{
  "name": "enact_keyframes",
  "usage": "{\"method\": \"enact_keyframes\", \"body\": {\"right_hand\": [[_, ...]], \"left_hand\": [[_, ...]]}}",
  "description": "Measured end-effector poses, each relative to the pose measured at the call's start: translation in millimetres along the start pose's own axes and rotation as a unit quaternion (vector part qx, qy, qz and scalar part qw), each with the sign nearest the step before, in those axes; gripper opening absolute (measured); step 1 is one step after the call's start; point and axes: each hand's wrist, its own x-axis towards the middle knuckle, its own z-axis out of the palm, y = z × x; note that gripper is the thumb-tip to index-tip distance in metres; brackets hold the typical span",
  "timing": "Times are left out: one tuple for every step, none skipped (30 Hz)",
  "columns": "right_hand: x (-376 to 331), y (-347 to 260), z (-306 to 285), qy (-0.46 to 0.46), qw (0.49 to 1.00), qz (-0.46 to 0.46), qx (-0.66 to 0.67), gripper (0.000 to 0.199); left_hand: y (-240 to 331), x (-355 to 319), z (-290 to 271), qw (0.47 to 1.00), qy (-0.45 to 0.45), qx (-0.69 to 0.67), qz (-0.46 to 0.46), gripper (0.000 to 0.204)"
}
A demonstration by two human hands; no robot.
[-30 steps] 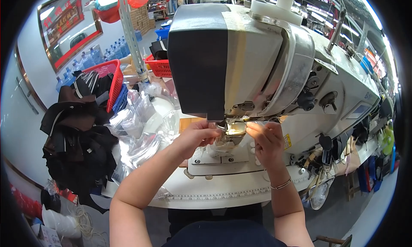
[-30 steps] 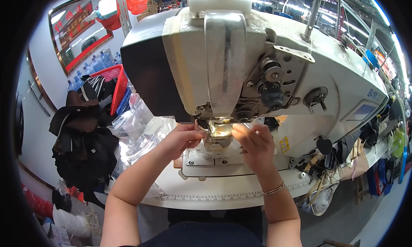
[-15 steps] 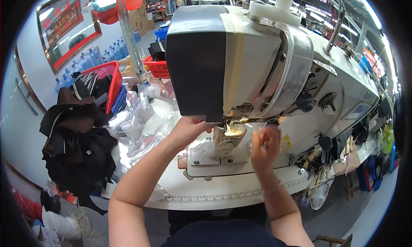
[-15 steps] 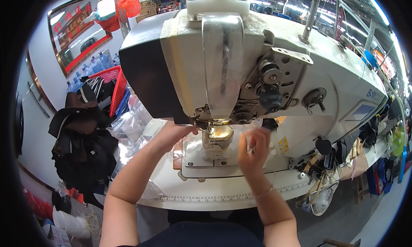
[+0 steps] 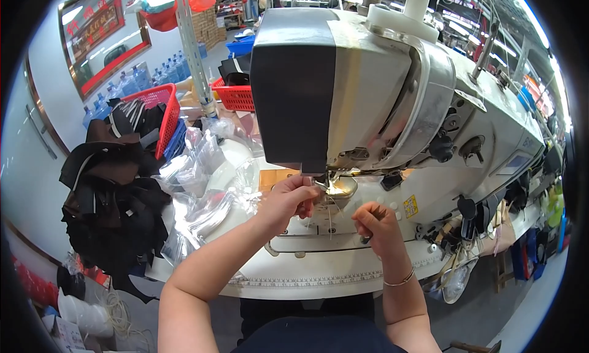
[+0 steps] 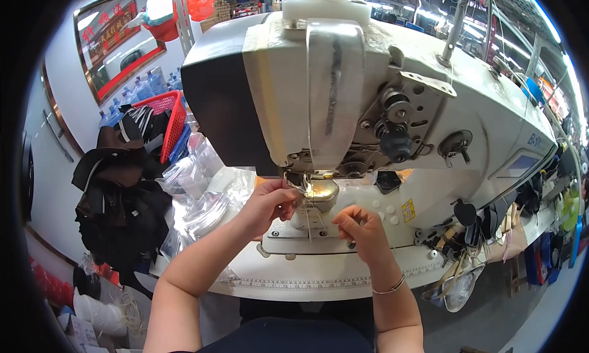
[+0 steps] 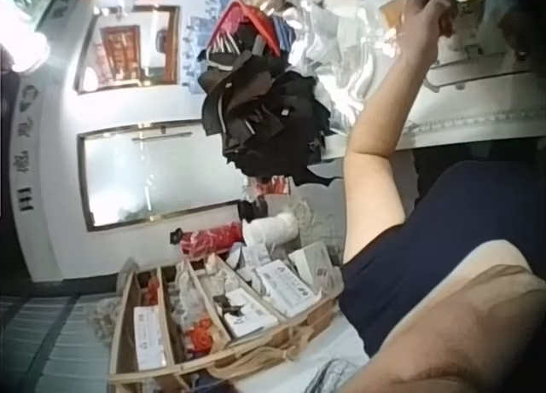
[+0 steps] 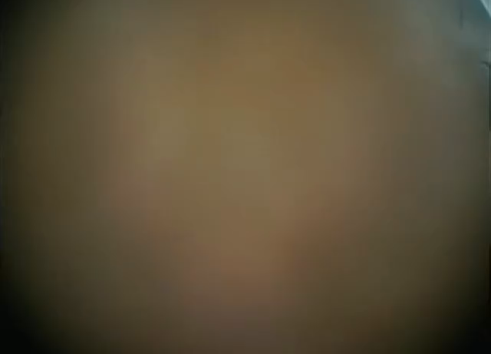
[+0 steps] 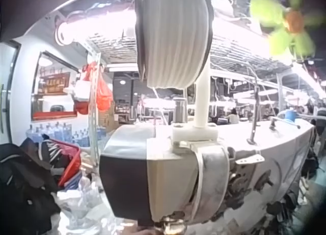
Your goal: Stitch small circular components onto a base material using an industrial sewing machine.
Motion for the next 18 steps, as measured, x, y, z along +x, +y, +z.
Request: {"method": "enact_keyframes", "body": {"right_hand": [[4.2,-2.4,-3.2,-0.003,1.0,-0.004,0.003,0.014],[9.8,-6.3,-6.8,-0.002,1.0,-0.004,0.002,0.014],[14.8,-11.0,-10.3,-0.016,1.0,0.006,0.007,0.014],[18.9,-14.8,-12.5,-0.03,0.999,0.016,0.012,0.014],[21.4,-17.1,-12.8,-0.019,1.0,0.011,-0.001,0.014],[24.2,-18.8,-15.4,-0.02,1.0,0.009,0.0,0.014],[26.4,-20.2,-20.6,-0.03,0.999,0.008,-0.012,0.014],[28.9,-21.6,-23.6,-0.04,0.999,0.007,-0.024,0.014],[30.4,-23.1,-24.6,-0.044,0.999,0.004,-0.021,0.013],[33.3,-22.9,-25.4,-0.042,0.999,0.003,-0.021,0.013],[36.9,-21.3,-26.3,-0.043,0.998,-0.004,-0.034,0.011],[39.3,-20.0,-26.9,-0.045,0.998,-0.01,-0.048,0.009],[39.8,-19.8,-27.8,-0.046,0.998,-0.009,-0.048,0.009],[39.9,-19.9,-29.4,-0.04,0.998,-0.013,-0.051,0.009],[41.7,-20.3,-29.9,-0.037,0.998,-0.018,-0.054,0.008],[43.4,-21.1,-30.9,-0.039,0.998,-0.019,-0.054,0.008],[44.8,-22.1,-32.2,-0.041,0.997,-0.023,-0.053,0.008],[44.6,-22.2,-33.6,-0.043,0.997,-0.027,-0.053,0.008]], "left_hand": [[-1.2,-1.9,2.3,1.0,0.015,0.007,0.017,0.011],[-1.2,-3.0,4.3,0.999,0.03,0.014,0.034,0.012],[-0.4,-4.4,5.6,0.999,0.028,0.014,0.033,0.012],[0.7,-6.2,6.4,0.999,0.033,0.013,0.031,0.013],[1.2,-7.4,7.6,0.999,0.038,0.012,0.028,0.014],[1.4,-8.0,9.1,0.999,0.038,0.013,0.029,0.014],[0.4,-8.5,11.7,0.998,0.039,0.031,0.044,0.015],[-0.8,-9.4,13.8,0.996,0.04,0.048,0.059,0.017],[-2.1,-10.4,15.9,0.995,0.038,0.053,0.071,0.018],[-2.8,-10.6,16.2,0.995,0.037,0.053,0.071,0.018],[-3.6,-10.4,16.1,0.992,0.042,0.08,0.093,0.015],[-4.3,-10.8,16.0,0.986,0.048,0.106,0.116,0.013],[-4.9,-11.2,16.7,0.986,0.048,0.105,0.116,0.013],[-5.6,-11.3,18.0,0.987,0.051,0.105,0.112,0.013],[-5.2,-11.2,18.0,0.987,0.055,0.105,0.11,0.013],[-4.9,-11.2,18.2,0.987,0.057,0.106,0.111,0.013],[-4.8,-11.1,18.8,0.986,0.057,0.111,0.111,0.015],[-5.5,-11.9,19.1,0.986,0.058,0.115,0.109,0.017]]}}
